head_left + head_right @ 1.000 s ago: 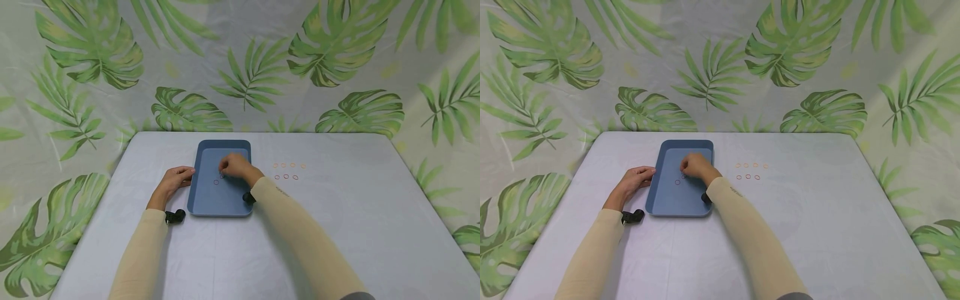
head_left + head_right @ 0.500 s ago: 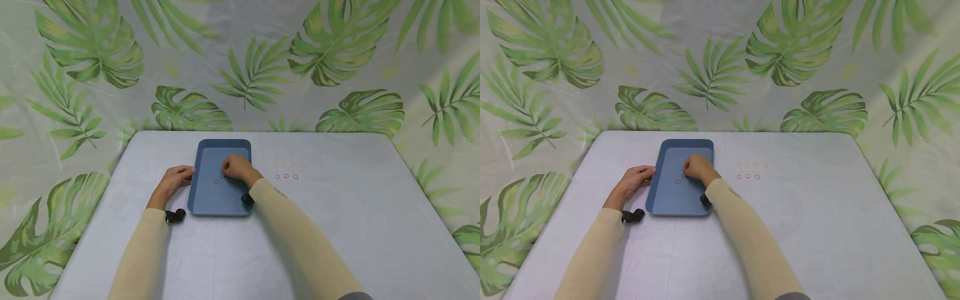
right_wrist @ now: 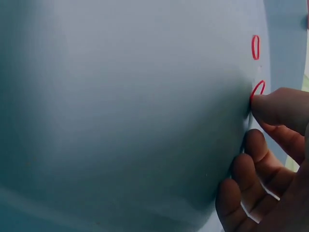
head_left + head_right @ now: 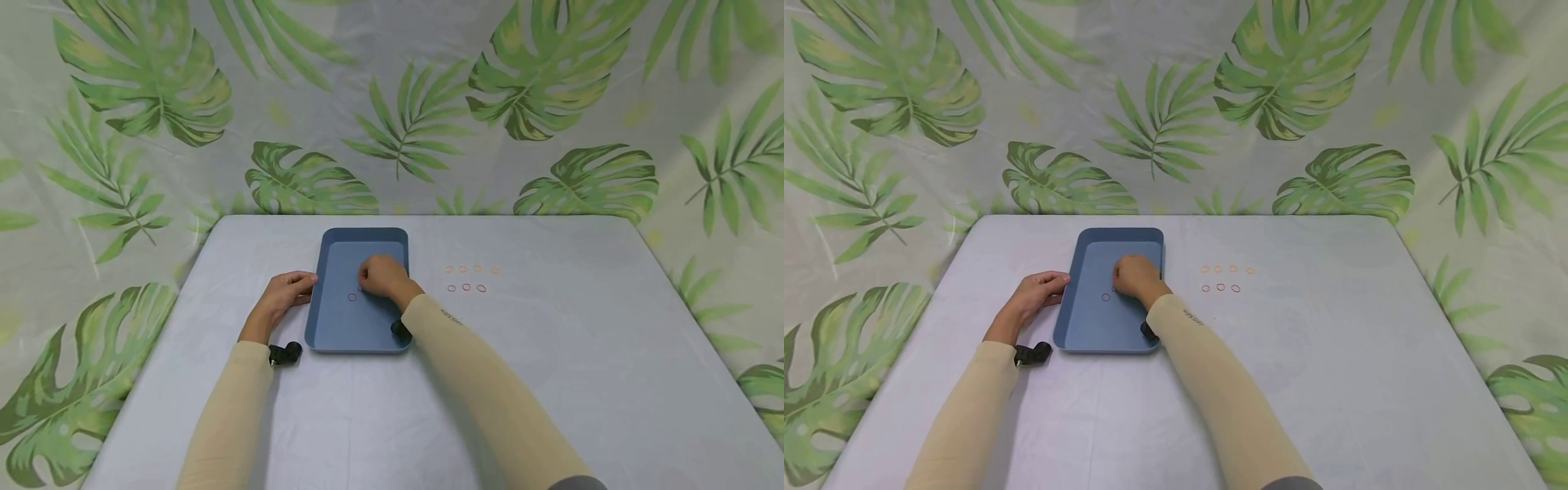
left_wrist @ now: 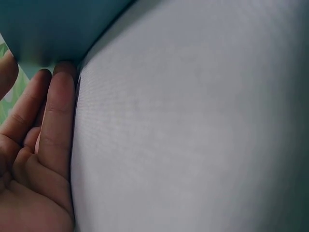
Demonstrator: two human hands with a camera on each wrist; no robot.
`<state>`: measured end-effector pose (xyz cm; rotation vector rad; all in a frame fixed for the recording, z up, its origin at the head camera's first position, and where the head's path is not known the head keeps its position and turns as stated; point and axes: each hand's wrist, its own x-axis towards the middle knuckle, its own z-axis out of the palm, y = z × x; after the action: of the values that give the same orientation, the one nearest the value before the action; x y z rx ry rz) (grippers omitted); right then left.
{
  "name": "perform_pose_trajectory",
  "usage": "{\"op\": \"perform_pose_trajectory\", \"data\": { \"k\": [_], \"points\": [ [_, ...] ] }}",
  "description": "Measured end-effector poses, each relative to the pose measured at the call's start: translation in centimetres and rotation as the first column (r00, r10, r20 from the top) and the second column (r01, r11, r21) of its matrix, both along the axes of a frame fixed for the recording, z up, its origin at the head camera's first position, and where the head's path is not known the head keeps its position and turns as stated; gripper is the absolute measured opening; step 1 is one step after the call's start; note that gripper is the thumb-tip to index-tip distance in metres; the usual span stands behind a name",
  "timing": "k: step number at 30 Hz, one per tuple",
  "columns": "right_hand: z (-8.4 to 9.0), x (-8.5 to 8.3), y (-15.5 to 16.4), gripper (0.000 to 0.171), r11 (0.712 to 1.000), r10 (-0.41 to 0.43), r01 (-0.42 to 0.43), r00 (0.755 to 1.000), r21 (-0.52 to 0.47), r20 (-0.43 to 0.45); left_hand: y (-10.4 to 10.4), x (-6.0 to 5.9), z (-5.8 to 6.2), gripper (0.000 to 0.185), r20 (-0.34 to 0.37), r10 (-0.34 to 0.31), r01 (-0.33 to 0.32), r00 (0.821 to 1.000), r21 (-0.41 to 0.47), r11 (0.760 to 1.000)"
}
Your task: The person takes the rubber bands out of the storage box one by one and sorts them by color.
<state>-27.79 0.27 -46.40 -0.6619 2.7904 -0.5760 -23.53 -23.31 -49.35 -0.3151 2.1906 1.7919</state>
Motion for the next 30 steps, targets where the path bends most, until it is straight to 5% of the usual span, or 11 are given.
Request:
{"op": "perform_pose_trajectory", "data": {
  "k": [11,23,30],
  "points": [
    [1.9,-0.4,1.3,0.018,0.988,0.020,-0.004,0.995,-0.154,0.101,0.0,-0.1,0.0,0.048,0.000,-0.007,0.007,1.000,-0.011,1.000],
    [4.5,0.1,4.3,0.011,0.959,0.041,-0.039,0.999,-0.281,-0.001,-0.1,0.0,-0.2,0.048,0.016,-0.011,0.012,1.000,-0.043,0.999],
    [5.0,1.3,6.3,0.008,0.913,0.054,-0.060,0.998,-0.405,-0.026,0.0,-0.2,-0.2,0.049,0.017,-0.016,0.017,1.000,-0.048,0.999]
  ]
}}
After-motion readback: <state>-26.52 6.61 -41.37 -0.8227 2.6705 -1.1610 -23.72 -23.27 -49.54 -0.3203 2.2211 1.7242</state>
